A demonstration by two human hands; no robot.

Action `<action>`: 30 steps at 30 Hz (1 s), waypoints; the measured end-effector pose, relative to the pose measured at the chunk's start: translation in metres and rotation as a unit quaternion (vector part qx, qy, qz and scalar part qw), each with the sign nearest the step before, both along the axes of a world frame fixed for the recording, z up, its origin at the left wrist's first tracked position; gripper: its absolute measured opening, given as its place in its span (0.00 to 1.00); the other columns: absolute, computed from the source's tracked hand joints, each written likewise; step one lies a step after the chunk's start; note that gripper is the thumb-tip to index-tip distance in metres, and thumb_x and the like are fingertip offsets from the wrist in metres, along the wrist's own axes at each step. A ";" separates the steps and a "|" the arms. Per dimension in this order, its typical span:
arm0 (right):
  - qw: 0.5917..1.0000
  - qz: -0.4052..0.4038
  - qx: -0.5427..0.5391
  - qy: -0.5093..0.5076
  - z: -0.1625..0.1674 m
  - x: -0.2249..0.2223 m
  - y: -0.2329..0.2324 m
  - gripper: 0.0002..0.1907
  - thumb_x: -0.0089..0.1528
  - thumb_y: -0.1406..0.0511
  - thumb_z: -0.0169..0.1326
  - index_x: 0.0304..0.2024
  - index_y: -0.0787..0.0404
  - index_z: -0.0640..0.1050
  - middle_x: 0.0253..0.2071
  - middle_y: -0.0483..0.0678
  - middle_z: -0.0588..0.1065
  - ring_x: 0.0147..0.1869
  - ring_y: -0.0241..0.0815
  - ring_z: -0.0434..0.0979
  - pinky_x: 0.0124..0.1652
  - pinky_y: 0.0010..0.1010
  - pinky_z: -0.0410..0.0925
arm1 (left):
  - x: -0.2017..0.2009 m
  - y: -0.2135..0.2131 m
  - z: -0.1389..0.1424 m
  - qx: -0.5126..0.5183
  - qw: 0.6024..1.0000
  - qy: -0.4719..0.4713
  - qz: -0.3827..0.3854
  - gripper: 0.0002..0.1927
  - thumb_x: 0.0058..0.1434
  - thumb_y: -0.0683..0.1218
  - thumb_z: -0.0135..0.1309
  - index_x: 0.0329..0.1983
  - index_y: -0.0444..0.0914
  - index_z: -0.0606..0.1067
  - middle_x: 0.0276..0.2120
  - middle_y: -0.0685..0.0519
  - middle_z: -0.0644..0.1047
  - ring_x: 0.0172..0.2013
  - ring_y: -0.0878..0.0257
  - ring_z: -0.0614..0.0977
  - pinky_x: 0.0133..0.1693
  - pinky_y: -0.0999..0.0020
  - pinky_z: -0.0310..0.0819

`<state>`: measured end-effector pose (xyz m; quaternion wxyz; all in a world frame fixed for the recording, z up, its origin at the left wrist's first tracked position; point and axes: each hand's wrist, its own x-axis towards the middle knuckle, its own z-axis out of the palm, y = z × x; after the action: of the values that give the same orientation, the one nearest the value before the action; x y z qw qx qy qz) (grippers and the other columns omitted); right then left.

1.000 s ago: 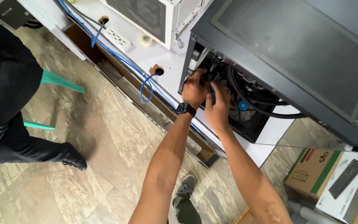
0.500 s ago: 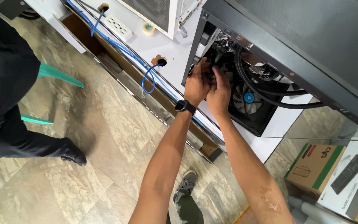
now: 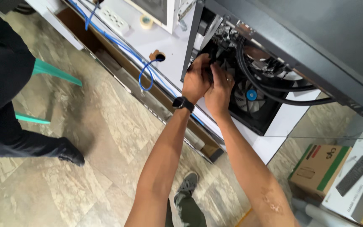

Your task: The person works on a desktop computer at a repair bench. They remove a bundle of cables and a power supply from the case, sort through loose cables on the bench, then reach inside the open case to connect and route cables and seat components on the motherboard.

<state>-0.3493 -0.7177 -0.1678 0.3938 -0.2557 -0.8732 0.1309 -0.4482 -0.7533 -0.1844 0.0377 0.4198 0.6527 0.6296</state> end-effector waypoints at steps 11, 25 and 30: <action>0.999 -0.045 -0.004 -0.031 0.002 -0.006 -0.002 0.27 0.62 0.71 0.56 0.65 0.62 0.71 0.61 0.54 0.73 0.66 0.58 0.68 0.63 0.52 0.58 | -0.003 0.000 0.002 -0.003 1.000 0.025 -0.001 0.25 0.58 0.31 0.48 0.60 0.35 0.71 0.48 0.42 0.81 0.46 0.48 0.85 0.49 0.59 0.80; 0.996 -0.076 0.000 -0.056 0.020 -0.007 -0.008 0.25 0.59 0.71 0.56 0.61 0.62 0.74 0.58 0.52 0.73 0.62 0.58 0.68 0.63 0.52 0.57 | -0.004 -0.001 0.017 -0.006 0.997 0.080 0.000 0.19 0.58 0.35 0.49 0.53 0.36 0.76 0.48 0.41 0.79 0.45 0.42 0.82 0.48 0.56 0.78; 0.994 -0.087 0.015 -0.065 0.018 -0.009 -0.008 0.26 0.60 0.70 0.55 0.62 0.61 0.74 0.58 0.51 0.72 0.64 0.57 0.67 0.64 0.52 0.57 | -0.005 0.001 0.012 -0.009 0.999 0.053 -0.004 0.17 0.61 0.35 0.49 0.53 0.36 0.75 0.47 0.41 0.79 0.43 0.43 0.82 0.46 0.56 0.77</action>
<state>-0.3580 -0.7260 -0.1495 0.3504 -0.3328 -0.8730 0.0657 -0.4532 -0.7528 -0.1721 0.0091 0.4550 0.6575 0.6005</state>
